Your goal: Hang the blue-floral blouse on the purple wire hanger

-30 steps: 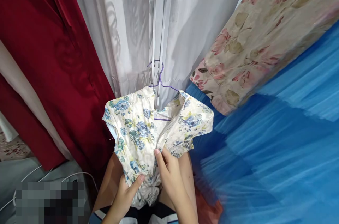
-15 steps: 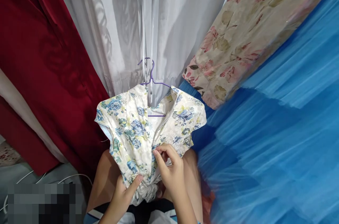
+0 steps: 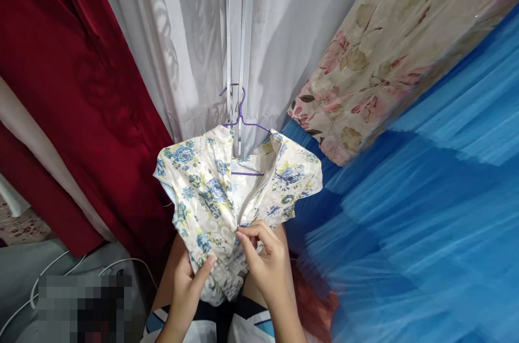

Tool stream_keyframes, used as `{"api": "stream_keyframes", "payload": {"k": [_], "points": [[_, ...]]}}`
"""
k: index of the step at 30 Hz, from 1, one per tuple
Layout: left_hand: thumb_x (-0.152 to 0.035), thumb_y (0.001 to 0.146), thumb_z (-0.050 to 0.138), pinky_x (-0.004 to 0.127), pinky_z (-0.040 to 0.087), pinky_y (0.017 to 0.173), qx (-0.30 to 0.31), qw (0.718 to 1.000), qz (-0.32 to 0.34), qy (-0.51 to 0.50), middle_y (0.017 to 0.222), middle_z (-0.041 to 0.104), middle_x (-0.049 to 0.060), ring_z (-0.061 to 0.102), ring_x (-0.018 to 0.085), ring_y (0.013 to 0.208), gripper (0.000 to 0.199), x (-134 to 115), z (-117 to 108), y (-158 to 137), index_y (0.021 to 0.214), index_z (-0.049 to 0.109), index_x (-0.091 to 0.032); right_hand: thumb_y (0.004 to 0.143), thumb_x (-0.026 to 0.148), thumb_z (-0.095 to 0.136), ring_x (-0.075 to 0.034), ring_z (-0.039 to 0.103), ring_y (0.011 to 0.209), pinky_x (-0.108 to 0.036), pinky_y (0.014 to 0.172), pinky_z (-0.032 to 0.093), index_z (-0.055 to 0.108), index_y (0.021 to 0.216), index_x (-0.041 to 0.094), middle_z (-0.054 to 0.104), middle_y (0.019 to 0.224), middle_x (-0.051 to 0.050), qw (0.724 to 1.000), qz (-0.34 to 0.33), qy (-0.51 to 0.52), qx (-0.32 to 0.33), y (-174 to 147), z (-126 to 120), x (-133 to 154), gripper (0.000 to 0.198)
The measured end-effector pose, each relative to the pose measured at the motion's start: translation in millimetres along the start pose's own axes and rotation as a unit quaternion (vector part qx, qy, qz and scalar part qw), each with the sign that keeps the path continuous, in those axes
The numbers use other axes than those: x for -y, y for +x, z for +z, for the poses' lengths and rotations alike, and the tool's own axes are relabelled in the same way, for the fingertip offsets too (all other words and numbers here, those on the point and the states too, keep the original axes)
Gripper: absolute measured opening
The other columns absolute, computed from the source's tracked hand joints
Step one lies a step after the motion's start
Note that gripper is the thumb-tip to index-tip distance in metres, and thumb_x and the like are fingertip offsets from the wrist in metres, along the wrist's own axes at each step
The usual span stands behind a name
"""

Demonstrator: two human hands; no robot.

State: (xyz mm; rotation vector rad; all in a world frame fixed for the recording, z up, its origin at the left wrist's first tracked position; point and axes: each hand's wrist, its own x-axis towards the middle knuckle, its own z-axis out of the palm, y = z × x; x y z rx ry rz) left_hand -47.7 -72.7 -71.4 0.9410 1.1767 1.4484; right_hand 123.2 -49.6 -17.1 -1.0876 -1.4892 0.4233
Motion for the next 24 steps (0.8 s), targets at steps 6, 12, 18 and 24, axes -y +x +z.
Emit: {"api": "stream_keyframes", "payload": {"k": [6, 12, 18, 24], "points": [[-0.025, 0.075, 0.077, 0.039, 0.04, 0.108, -0.072, 0.959, 0.248, 0.12, 0.128, 0.058, 0.013, 0.052, 0.029, 0.125, 0.046, -25, 9, 14, 0.118, 0.059, -0.021, 0.088, 0.019, 0.065, -0.02, 0.064, 0.07, -0.031, 0.063, 0.05, 0.07, 0.082, 0.021, 0.068, 0.077, -0.005, 0.993, -0.004, 0.017, 0.113, -1, -13, 26, 0.008], [-0.018, 0.088, 0.055, 0.026, 0.046, 0.075, 0.165, 0.936, 0.227, 0.214, 0.078, 0.064, 0.004, 0.062, 0.018, 0.078, 0.01, -35, 38, 17, 0.078, 0.056, -0.019, 0.088, 0.016, 0.064, -0.02, 0.068, 0.072, -0.031, 0.067, 0.054, 0.07, 0.085, 0.022, 0.072, 0.079, -0.005, 0.988, -0.055, -0.035, 0.138, 11, -27, 25, 0.008], [-0.014, 0.086, 0.056, 0.022, 0.042, 0.066, 0.191, 0.927, 0.227, 0.228, 0.068, 0.058, 0.0, 0.058, 0.013, 0.066, 0.014, -40, 38, 13, 0.073, 0.051, -0.018, 0.091, 0.024, 0.06, -0.019, 0.067, 0.07, -0.029, 0.062, 0.052, 0.066, 0.084, 0.021, 0.072, 0.078, -0.005, 0.974, -0.13, -0.139, 0.12, 89, -44, 43, 0.01], [-0.022, 0.09, 0.057, 0.023, 0.044, 0.071, 0.165, 0.946, 0.203, 0.193, 0.072, 0.06, 0.0, 0.059, 0.014, 0.071, 0.013, -36, 34, 14, 0.078, 0.055, -0.018, 0.089, 0.028, 0.063, -0.015, 0.058, 0.062, -0.027, 0.06, 0.046, 0.06, 0.078, 0.02, 0.064, 0.07, -0.002, 0.978, -0.098, -0.089, 0.16, 76, -36, 64, 0.014]]}}
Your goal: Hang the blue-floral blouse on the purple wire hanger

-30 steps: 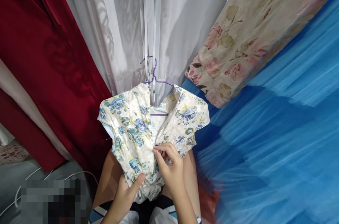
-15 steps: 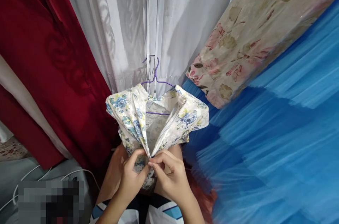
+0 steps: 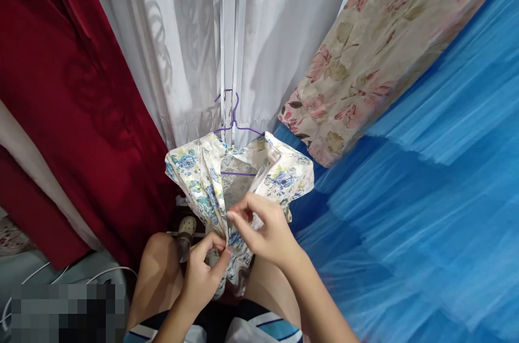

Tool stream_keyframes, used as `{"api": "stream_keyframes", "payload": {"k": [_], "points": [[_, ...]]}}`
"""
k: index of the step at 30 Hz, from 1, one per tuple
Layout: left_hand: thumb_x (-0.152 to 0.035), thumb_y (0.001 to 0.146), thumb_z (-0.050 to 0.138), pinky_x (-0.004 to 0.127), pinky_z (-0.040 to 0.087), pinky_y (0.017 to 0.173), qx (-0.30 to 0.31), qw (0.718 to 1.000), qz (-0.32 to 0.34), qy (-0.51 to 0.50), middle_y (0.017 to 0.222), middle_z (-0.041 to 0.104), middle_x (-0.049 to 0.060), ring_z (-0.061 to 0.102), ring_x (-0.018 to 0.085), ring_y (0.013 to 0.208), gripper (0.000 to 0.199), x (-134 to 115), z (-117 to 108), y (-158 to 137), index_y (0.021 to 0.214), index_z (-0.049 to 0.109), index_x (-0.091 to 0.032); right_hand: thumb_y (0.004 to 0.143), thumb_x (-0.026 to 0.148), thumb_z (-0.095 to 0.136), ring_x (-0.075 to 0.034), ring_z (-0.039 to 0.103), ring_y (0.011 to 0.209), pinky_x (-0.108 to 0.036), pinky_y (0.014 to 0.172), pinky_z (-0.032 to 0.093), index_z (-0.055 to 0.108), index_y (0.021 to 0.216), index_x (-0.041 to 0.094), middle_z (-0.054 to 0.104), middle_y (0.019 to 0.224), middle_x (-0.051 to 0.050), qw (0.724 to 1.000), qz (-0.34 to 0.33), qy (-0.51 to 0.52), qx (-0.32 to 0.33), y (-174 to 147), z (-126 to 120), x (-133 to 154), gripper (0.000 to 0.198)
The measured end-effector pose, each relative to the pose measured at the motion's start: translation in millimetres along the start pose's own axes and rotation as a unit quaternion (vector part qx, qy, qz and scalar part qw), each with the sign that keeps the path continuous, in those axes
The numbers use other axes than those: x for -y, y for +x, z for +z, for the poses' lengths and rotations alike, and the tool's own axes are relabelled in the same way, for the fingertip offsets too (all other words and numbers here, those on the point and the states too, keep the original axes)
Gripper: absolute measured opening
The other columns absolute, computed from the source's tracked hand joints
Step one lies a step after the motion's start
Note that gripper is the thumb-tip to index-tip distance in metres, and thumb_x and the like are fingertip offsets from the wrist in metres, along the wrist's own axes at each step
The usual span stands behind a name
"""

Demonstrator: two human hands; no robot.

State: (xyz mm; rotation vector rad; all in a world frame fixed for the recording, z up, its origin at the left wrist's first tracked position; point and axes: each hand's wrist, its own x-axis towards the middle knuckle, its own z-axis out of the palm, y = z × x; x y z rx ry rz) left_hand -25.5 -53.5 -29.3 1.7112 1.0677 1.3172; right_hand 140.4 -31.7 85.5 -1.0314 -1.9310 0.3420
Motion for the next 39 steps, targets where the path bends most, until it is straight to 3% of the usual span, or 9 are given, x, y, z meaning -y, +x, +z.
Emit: {"api": "stream_keyframes", "payload": {"k": [4, 8, 11, 14, 18, 24, 28, 35, 39], "points": [[-0.024, 0.093, 0.055, 0.023, 0.043, 0.073, 0.019, 1.0, -0.008, -0.017, 0.076, 0.06, 0.001, 0.059, 0.014, 0.075, 0.014, 3, -5, -1, 0.08, 0.055, -0.018, 0.09, 0.034, 0.063, -0.015, 0.057, 0.057, -0.026, 0.054, 0.043, 0.062, 0.092, 0.021, 0.063, 0.066, 0.0, 0.992, 0.117, 0.02, 0.028, -45, 23, -13, 0.013], [-0.022, 0.093, 0.053, 0.022, 0.043, 0.074, 0.036, 0.999, -0.002, -0.017, 0.078, 0.061, 0.001, 0.058, 0.014, 0.076, 0.014, -1, -8, -3, 0.08, 0.054, -0.018, 0.09, 0.035, 0.062, -0.016, 0.06, 0.057, -0.025, 0.053, 0.042, 0.062, 0.112, 0.023, 0.067, 0.069, 0.0, 0.993, 0.113, -0.005, 0.035, -54, 32, -22, 0.026], [-0.021, 0.093, 0.054, 0.022, 0.043, 0.072, 0.026, 1.0, -0.004, -0.016, 0.076, 0.06, 0.001, 0.058, 0.013, 0.075, 0.013, -5, -6, -4, 0.08, 0.055, -0.018, 0.093, 0.034, 0.057, -0.016, 0.057, 0.054, -0.024, 0.051, 0.038, 0.066, 0.094, 0.023, 0.063, 0.063, 0.001, 0.99, 0.097, -0.045, 0.09, -47, 31, -22, 0.014], [-0.021, 0.093, 0.054, 0.021, 0.044, 0.072, 0.025, 0.999, -0.012, -0.025, 0.077, 0.061, 0.001, 0.059, 0.013, 0.075, 0.012, -5, -4, -5, 0.082, 0.056, -0.017, 0.094, 0.032, 0.056, -0.014, 0.053, 0.05, -0.025, 0.05, 0.035, 0.063, 0.079, 0.021, 0.058, 0.056, 0.002, 0.987, 0.1, -0.062, 0.114, -47, 31, -24, 0.02], [-0.022, 0.094, 0.053, 0.022, 0.044, 0.073, 0.042, 0.998, -0.017, -0.042, 0.079, 0.061, 0.001, 0.059, 0.013, 0.076, 0.011, -2, 0, -3, 0.085, 0.056, -0.017, 0.093, 0.027, 0.059, -0.016, 0.061, 0.058, -0.026, 0.056, 0.044, 0.07, 0.09, 0.019, 0.069, 0.07, -0.002, 0.996, 0.088, 0.0, 0.027, -60, 40, -30, 0.013], [-0.023, 0.094, 0.052, 0.022, 0.043, 0.07, 0.05, 0.998, -0.012, -0.035, 0.076, 0.058, 0.0, 0.057, 0.013, 0.073, 0.014, -1, 3, -2, 0.082, 0.054, -0.017, 0.087, 0.018, 0.067, -0.018, 0.067, 0.067, -0.028, 0.062, 0.05, 0.069, 0.084, 0.02, 0.073, 0.076, -0.004, 0.99, 0.048, 0.013, -0.13, -71, 55, -40, 0.004], [-0.022, 0.093, 0.053, 0.023, 0.041, 0.068, 0.059, 0.998, -0.008, -0.004, 0.072, 0.057, -0.001, 0.056, 0.012, 0.07, 0.016, -5, -1, -1, 0.078, 0.051, -0.018, 0.088, 0.017, 0.064, -0.014, 0.058, 0.06, -0.027, 0.058, 0.044, 0.065, 0.08, 0.019, 0.067, 0.071, -0.002, 0.992, -0.006, -0.003, -0.126, -34, 42, -45, 0.009], [-0.02, 0.091, 0.053, 0.024, 0.041, 0.066, 0.081, 0.996, -0.015, 0.042, 0.069, 0.054, -0.001, 0.057, 0.013, 0.067, 0.017, -12, 1, -3, 0.075, 0.047, -0.019, 0.09, 0.022, 0.061, -0.012, 0.043, 0.055, -0.027, 0.055, 0.034, 0.058, 0.072, 0.02, 0.051, 0.062, 0.002, 0.974, -0.11, -0.039, -0.196, 96, 6, -52, 0.019], [-0.019, 0.091, 0.053, 0.024, 0.043, 0.067, 0.099, 0.993, -0.013, 0.057, 0.071, 0.058, 0.0, 0.059, 0.014, 0.069, 0.014, -8, -4, -6, 0.076, 0.05, -0.019, 0.09, 0.021, 0.06, -0.013, 0.044, 0.059, -0.028, 0.057, 0.035, 0.056, 0.072, 0.02, 0.049, 0.066, 0.001, 0.965, -0.145, -0.05, -0.215, 112, 4, -48, 0.019]]}}
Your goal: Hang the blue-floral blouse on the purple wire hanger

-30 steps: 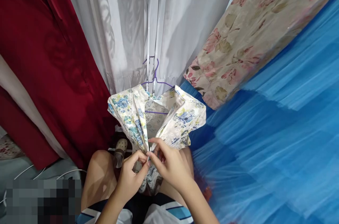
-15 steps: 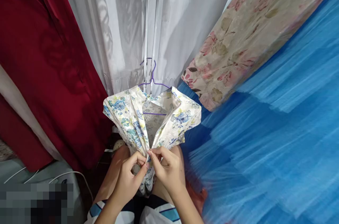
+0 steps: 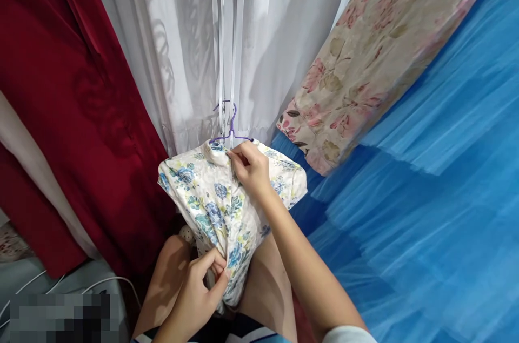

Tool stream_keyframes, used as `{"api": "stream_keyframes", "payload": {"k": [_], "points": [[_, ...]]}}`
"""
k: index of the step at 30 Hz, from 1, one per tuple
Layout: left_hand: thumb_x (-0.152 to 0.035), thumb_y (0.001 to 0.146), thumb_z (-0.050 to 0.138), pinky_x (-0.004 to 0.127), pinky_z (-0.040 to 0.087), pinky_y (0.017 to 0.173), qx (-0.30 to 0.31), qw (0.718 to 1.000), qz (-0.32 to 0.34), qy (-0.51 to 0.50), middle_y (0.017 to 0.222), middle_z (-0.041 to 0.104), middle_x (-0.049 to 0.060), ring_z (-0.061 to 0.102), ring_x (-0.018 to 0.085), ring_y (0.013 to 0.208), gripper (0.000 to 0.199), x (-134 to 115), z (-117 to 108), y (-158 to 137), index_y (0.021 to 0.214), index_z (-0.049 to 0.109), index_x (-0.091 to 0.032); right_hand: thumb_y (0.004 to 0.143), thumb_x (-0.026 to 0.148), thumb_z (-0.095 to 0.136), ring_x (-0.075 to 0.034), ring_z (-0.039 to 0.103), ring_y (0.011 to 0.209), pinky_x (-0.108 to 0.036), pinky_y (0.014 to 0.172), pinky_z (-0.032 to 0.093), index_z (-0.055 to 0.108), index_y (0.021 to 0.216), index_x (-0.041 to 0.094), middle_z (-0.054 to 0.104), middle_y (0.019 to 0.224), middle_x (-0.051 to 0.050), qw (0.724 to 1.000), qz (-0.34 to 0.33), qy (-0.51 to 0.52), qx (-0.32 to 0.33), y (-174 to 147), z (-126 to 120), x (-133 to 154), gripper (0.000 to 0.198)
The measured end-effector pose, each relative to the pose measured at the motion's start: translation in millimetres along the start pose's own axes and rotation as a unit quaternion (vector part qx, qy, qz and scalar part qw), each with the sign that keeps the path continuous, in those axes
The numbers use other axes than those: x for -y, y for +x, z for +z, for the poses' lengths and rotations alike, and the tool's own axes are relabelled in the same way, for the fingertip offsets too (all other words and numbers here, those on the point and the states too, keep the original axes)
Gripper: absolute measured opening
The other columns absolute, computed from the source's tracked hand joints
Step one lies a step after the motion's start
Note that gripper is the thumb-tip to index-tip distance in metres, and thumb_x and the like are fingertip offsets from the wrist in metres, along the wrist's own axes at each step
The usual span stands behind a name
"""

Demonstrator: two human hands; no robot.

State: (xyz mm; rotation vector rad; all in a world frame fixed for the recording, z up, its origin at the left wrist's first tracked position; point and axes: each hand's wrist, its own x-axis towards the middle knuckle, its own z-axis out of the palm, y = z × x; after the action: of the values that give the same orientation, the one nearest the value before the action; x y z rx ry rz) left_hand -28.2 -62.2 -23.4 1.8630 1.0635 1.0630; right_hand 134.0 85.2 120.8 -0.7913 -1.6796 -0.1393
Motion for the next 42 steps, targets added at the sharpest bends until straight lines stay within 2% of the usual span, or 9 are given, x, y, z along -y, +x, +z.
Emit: {"api": "stream_keyframes", "payload": {"k": [4, 8, 12, 17, 22, 27, 34, 38, 42], "points": [[-0.019, 0.092, 0.054, 0.026, 0.047, 0.077, 0.004, 0.995, 0.096, 0.025, 0.088, 0.065, 0.003, 0.061, 0.015, 0.082, 0.008, -7, -33, 32, 0.092, 0.063, -0.019, 0.089, 0.016, 0.062, -0.014, 0.047, 0.059, -0.028, 0.057, 0.038, 0.059, 0.077, 0.02, 0.053, 0.068, 0.0, 1.0, -0.028, 0.01, 0.01, -17, -6, 10, 0.013], [-0.021, 0.096, 0.053, 0.027, 0.047, 0.075, -0.096, 0.97, 0.209, 0.074, 0.09, 0.065, 0.002, 0.058, 0.013, 0.077, 0.038, -37, -77, 104, 0.134, 0.056, -0.024, 0.086, 0.009, 0.064, -0.013, 0.05, 0.059, -0.028, 0.056, 0.042, 0.061, 0.084, 0.021, 0.06, 0.073, -0.002, 0.996, -0.087, 0.022, 0.029, -26, -14, 14, 0.012], [-0.023, 0.097, 0.051, 0.026, 0.045, 0.072, -0.072, 0.955, 0.265, 0.113, 0.093, 0.066, 0.003, 0.058, 0.014, 0.077, 0.021, -66, -89, 157, 0.109, 0.068, -0.02, 0.085, 0.005, 0.064, -0.014, 0.058, 0.066, -0.026, 0.058, 0.046, 0.062, 0.088, 0.021, 0.066, 0.08, -0.004, 0.991, -0.128, 0.025, 0.031, -26, -18, 6, 0.016], [-0.028, 0.099, 0.047, 0.025, 0.043, 0.065, -0.093, 0.964, 0.247, 0.036, 0.079, 0.061, 0.001, 0.056, 0.013, 0.071, 0.02, -97, -74, 164, 0.09, 0.061, -0.017, 0.089, 0.011, 0.057, -0.014, 0.058, 0.062, -0.026, 0.056, 0.043, 0.059, 0.08, 0.021, 0.062, 0.071, -0.002, 0.986, -0.142, -0.014, 0.086, -34, -10, -15, 0.014], [-0.026, 0.099, 0.047, 0.026, 0.042, 0.065, -0.073, 0.964, 0.243, 0.078, 0.076, 0.059, 0.0, 0.054, 0.013, 0.068, 0.018, -113, -74, 164, 0.087, 0.059, -0.018, 0.091, 0.026, 0.061, -0.013, 0.052, 0.056, -0.026, 0.054, 0.041, 0.056, 0.083, 0.021, 0.057, 0.067, 0.0, 0.997, 0.018, 0.056, 0.047, -37, -13, -6, 0.011], [-0.024, 0.099, 0.047, 0.026, 0.041, 0.066, -0.085, 0.954, 0.256, 0.13, 0.078, 0.06, 0.001, 0.054, 0.014, 0.072, 0.018, -100, -76, 165, 0.09, 0.061, -0.018, 0.097, 0.04, 0.053, -0.013, 0.051, 0.057, -0.026, 0.056, 0.042, 0.055, 0.075, 0.019, 0.056, 0.063, 0.0, 0.959, 0.189, 0.189, 0.097, -22, -26, 17, 0.031], [-0.028, 0.099, 0.048, 0.025, 0.043, 0.069, -0.188, 0.936, 0.27, 0.125, 0.08, 0.062, 0.002, 0.057, 0.014, 0.076, 0.02, -93, -74, 170, 0.089, 0.062, -0.018, 0.091, 0.042, 0.063, -0.01, 0.039, 0.051, -0.024, 0.048, 0.029, 0.053, 0.07, 0.018, 0.046, 0.057, 0.004, 0.934, 0.243, 0.253, 0.072, -25, -3, 12, 0.033], [-0.036, 0.097, 0.05, 0.023, 0.044, 0.067, -0.32, 0.918, 0.234, 0.011, 0.076, 0.06, 0.001, 0.058, 0.013, 0.071, 0.023, -71, -123, 198, 0.089, 0.061, -0.018, 0.09, 0.041, 0.061, -0.008, 0.031, 0.05, -0.024, 0.048, 0.022, 0.042, 0.061, 0.02, 0.035, 0.055, 0.006, 0.921, 0.29, 0.239, 0.106, -52, 10, 3, 0.04], [-0.033, 0.09, 0.056, 0.022, 0.044, 0.072, -0.366, 0.915, 0.167, -0.034, 0.08, 0.062, 0.001, 0.058, 0.013, 0.077, 0.019, -7, -179, 220, 0.085, 0.062, -0.016, 0.09, 0.041, 0.059, -0.007, 0.026, 0.049, -0.023, 0.047, 0.019, 0.042, 0.063, 0.02, 0.032, 0.054, 0.007, 0.895, 0.336, 0.257, 0.144, -75, 3, 7, 0.039]]}}
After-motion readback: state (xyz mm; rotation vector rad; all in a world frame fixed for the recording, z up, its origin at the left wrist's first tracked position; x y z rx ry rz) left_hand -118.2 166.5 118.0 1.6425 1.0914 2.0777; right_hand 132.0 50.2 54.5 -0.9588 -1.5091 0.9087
